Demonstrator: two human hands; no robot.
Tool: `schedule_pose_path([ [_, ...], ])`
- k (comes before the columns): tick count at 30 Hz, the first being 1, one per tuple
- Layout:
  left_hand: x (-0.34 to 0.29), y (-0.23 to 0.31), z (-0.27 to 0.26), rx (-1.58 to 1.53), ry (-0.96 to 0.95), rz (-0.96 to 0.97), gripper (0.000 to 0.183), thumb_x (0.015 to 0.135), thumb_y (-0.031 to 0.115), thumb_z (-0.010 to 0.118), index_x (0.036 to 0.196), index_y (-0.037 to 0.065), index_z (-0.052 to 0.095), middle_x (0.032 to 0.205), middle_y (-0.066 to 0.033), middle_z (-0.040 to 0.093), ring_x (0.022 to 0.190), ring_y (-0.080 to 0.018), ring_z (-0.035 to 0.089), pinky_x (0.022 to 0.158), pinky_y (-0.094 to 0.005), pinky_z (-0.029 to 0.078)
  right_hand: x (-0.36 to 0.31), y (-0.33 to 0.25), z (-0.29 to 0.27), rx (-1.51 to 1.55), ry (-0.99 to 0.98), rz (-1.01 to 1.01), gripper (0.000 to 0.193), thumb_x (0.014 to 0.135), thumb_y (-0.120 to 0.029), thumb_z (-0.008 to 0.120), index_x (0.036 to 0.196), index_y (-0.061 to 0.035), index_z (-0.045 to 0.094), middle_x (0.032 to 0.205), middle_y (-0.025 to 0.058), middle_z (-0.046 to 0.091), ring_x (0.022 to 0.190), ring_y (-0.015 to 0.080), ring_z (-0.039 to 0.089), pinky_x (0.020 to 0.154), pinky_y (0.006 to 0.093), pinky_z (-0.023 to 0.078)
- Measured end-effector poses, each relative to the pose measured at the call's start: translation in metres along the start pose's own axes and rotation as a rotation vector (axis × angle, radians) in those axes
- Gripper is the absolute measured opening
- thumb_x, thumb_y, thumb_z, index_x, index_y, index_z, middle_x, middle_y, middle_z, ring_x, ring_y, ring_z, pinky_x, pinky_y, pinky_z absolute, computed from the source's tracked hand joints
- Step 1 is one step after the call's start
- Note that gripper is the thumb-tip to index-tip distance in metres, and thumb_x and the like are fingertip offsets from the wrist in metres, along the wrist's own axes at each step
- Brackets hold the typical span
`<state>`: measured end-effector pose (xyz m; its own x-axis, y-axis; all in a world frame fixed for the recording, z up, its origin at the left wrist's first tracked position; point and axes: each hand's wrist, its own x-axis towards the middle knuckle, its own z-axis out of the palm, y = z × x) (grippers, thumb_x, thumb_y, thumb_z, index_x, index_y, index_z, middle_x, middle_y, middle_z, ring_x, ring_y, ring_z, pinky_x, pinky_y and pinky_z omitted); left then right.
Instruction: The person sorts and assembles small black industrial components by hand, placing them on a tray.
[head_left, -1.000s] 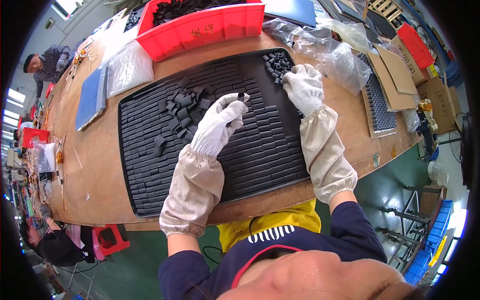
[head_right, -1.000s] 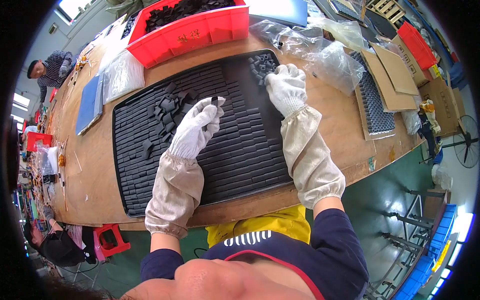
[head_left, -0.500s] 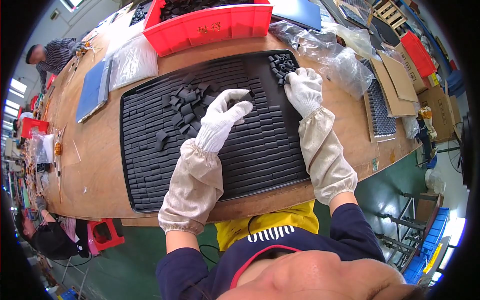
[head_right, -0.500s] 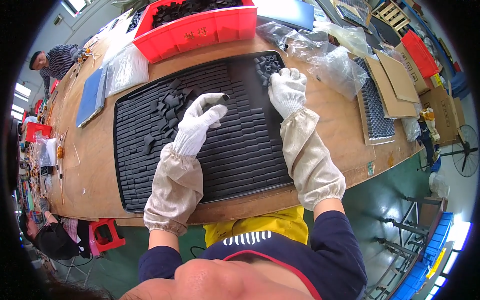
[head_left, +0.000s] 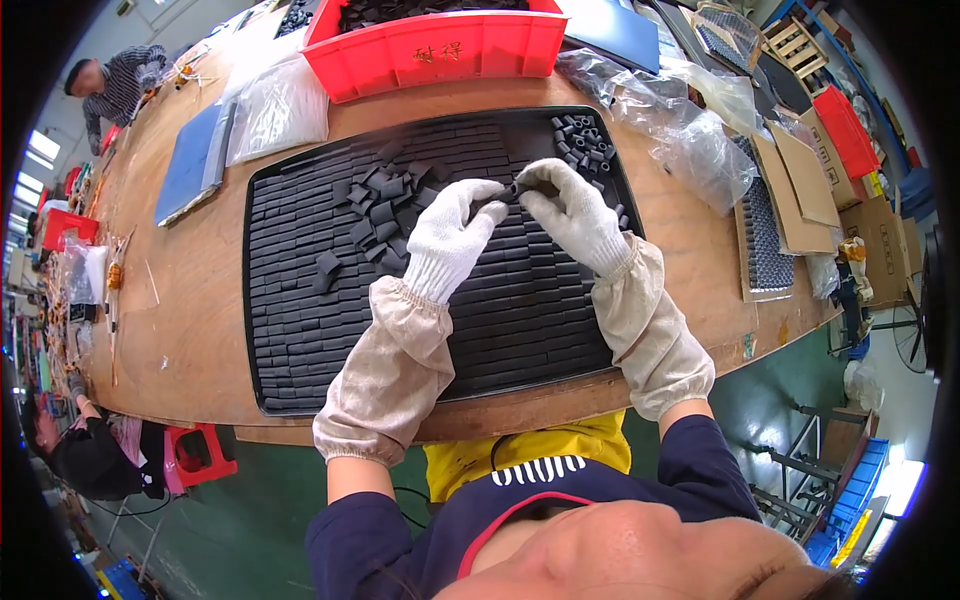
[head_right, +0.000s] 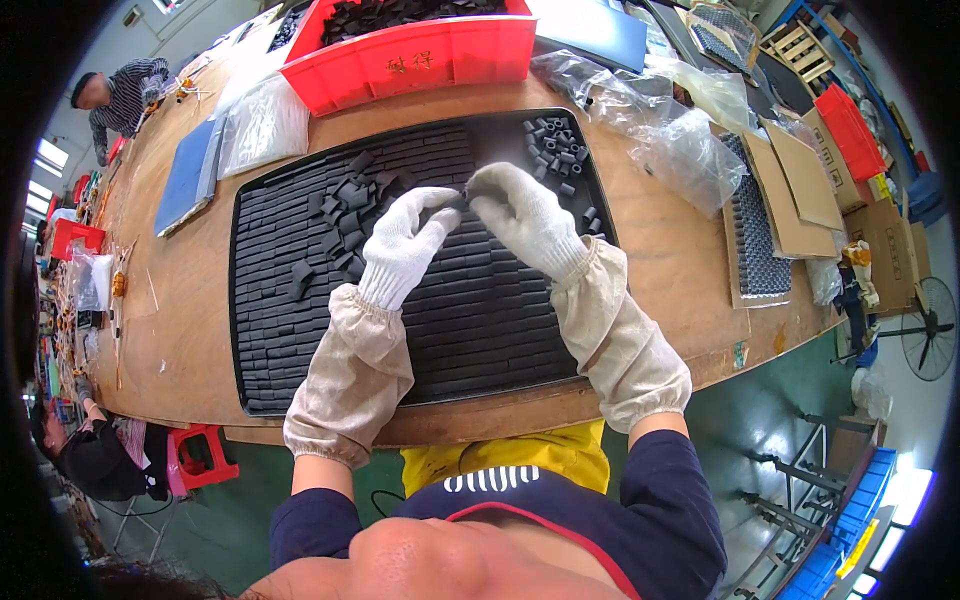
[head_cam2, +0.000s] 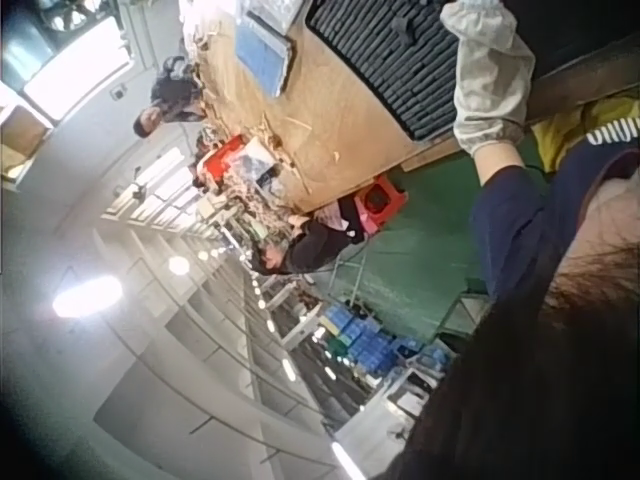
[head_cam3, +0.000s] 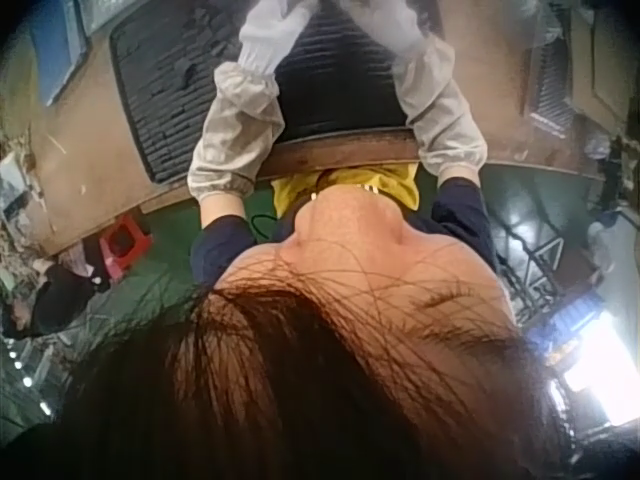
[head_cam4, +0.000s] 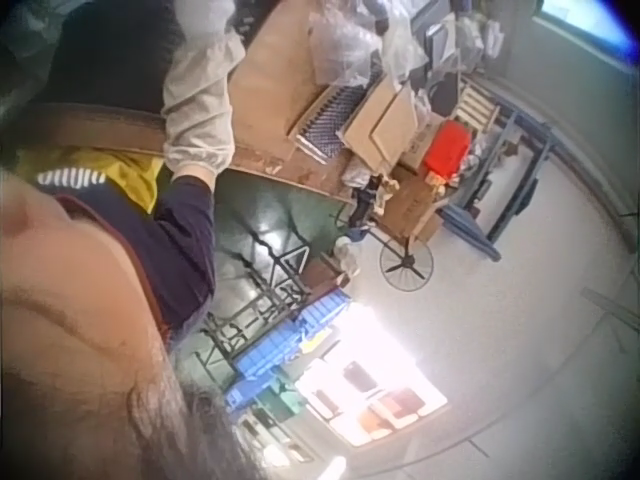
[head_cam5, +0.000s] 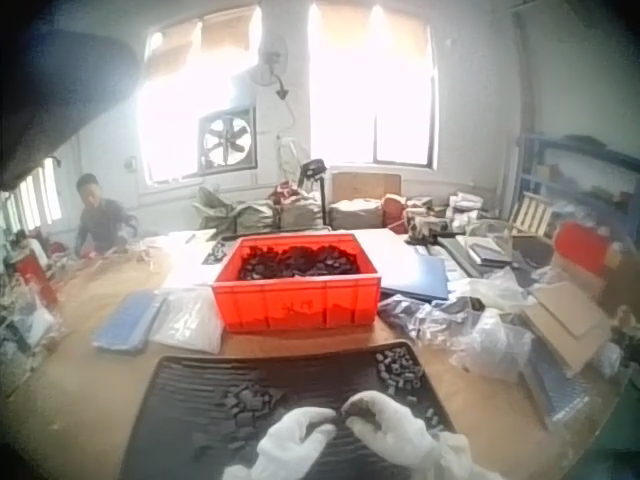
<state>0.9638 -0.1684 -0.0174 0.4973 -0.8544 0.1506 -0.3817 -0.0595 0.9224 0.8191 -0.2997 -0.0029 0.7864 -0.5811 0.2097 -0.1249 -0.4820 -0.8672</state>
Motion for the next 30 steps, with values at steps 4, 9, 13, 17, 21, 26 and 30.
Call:
schedule_pose_path([
  [4,0.0,0.002,0.001,-0.14,-0.057,-0.138,0.028,0.093,0.018,0.068,0.116,0.003,0.066,0.103,-0.0083,0.069,0.09,-0.0118,0.064,0.081,-0.0259,0.051,0.001,0.008,-0.004,-0.067,0.02,-0.186,0.026,0.09,0.003,0.064,0.115,-0.0022,0.061,0.107,0.0053,0.065,0.1,0.0106,0.062,0.087,0.028,0.052],
  [9,-0.001,0.013,-0.001,-0.316,-0.135,-0.23,0.032,0.093,0.023,0.068,0.119,0.003,0.065,0.102,-0.0041,0.069,0.089,-0.0085,0.063,0.076,-0.023,0.051,-0.001,0.004,-0.003,-0.105,0.03,-0.337,0.026,0.089,0.006,0.063,0.114,-0.0019,0.062,0.108,0.0059,0.065,0.102,0.0128,0.063,0.09,0.0281,0.052],
  [13,-0.001,0.015,-0.004,-0.438,-0.153,-0.342,0.035,0.094,0.025,0.068,0.121,0.004,0.063,0.101,-0.0017,0.068,0.089,-0.0076,0.063,0.075,-0.0228,0.053,-0.001,0.0,-0.004,0.321,0.03,0.03,0.018,0.086,0.007,0.065,0.103,-0.0004,0.066,0.11,0.0081,0.065,0.104,0.0171,0.064,0.089,0.0286,0.052],
  [17,-0.001,0.013,-0.006,-0.446,-0.165,-0.331,0.035,0.095,0.026,0.067,0.122,0.004,0.063,0.101,-0.0021,0.068,0.089,-0.0074,0.063,0.075,-0.023,0.053,0.002,0.003,-0.003,-0.016,0.039,-0.266,0.017,0.085,0.005,0.067,0.101,-0.0008,0.066,0.114,0.0086,0.063,0.105,0.017,0.064,0.087,0.0285,0.053],
  [21,-0.001,0.014,-0.002,-0.397,-0.154,-0.335,0.033,0.095,0.025,0.066,0.121,0.005,0.064,0.101,-0.0017,0.068,0.089,-0.0072,0.063,0.075,-0.0226,0.053,0.003,0.011,-0.001,-0.089,0.021,-0.29,0.019,0.083,0.004,0.068,0.101,-0.0016,0.066,0.115,0.0091,0.063,0.104,0.0179,0.064,0.085,0.0289,0.053],
  [26,0.002,0.012,0.0,-0.303,-0.165,-0.306,0.029,0.094,0.021,0.067,0.117,0.004,0.065,0.1,-0.0024,0.068,0.09,-0.0077,0.062,0.076,-0.0233,0.052,0.003,0.006,-0.01,-0.196,0.011,-0.322,0.023,0.081,0.003,0.07,0.102,-0.0027,0.066,0.112,0.009,0.064,0.1,0.0207,0.065,0.082,0.0311,0.054],
  [30,0.0,0.006,0.003,-0.168,-0.16,-0.193,0.03,0.093,0.02,0.069,0.117,0.003,0.065,0.099,-0.0031,0.068,0.088,-0.0085,0.062,0.079,-0.0244,0.051,0.008,0.006,-0.014,-0.369,-0.071,-0.434,0.025,0.078,-0.004,0.072,0.103,-0.0067,0.067,0.099,0.009,0.068,0.096,0.0274,0.066,0.083,0.0372,0.052],
])
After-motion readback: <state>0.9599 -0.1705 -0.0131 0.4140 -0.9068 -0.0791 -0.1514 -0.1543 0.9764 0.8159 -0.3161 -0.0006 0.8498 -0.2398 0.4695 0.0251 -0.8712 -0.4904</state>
